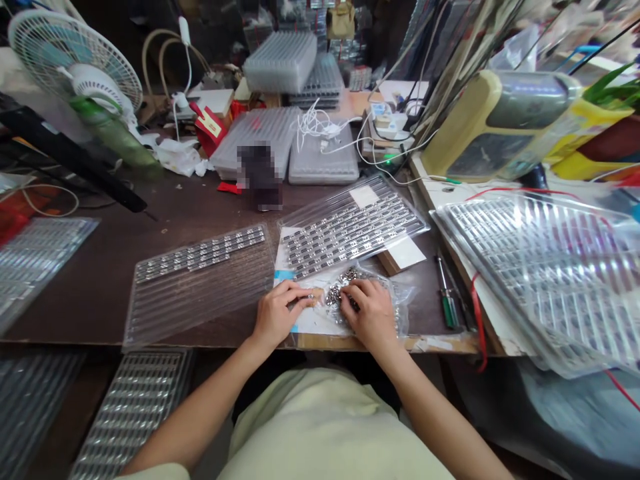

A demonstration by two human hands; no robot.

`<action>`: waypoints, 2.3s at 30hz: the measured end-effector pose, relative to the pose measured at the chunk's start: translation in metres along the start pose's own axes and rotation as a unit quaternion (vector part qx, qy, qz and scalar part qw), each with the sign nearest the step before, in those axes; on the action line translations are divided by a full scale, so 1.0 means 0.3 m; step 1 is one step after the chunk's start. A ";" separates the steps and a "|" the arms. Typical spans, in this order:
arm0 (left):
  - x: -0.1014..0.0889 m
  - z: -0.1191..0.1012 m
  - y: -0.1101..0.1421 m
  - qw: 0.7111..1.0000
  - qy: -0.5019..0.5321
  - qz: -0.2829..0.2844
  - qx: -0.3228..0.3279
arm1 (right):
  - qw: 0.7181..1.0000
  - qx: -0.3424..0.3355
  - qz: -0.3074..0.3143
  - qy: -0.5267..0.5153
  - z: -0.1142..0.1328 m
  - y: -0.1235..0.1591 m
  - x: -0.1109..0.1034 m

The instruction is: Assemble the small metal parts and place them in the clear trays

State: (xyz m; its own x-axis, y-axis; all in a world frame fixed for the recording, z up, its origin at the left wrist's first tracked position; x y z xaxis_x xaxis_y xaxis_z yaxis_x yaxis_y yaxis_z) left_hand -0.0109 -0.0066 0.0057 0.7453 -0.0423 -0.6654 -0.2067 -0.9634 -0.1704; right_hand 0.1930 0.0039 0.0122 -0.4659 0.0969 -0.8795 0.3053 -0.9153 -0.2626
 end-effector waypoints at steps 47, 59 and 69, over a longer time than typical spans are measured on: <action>-0.011 -0.035 -0.066 0.999 0.046 -0.008 -0.009 | 0.996 0.000 0.035 0.087 0.005 0.014 0.014; 0.050 -0.031 -0.052 0.997 -0.026 0.038 0.054 | 0.996 0.007 -0.004 -0.090 -0.014 0.017 0.013; 0.035 -0.040 -0.057 0.998 0.025 0.012 0.050 | 0.992 0.003 -0.003 -0.123 0.000 -0.005 -0.003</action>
State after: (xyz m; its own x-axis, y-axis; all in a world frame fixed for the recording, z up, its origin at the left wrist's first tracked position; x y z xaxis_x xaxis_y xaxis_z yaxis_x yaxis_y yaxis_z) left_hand 0.0082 0.0064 0.0104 0.7698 -0.0814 -0.6331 -0.2864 -0.9305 -0.2285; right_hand 0.1931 0.0053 0.0133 -0.6566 0.0040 -0.7542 0.2982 -0.9172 -0.2644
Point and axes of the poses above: each hand's wrist, its own y-axis away from the middle knuckle, its own x-axis out of the palm, z = x × y, the point moved 1 cm from there along -y, towards the middle knuckle, and after that the axes turned 8 degrees about z, right-handed, at the moved point
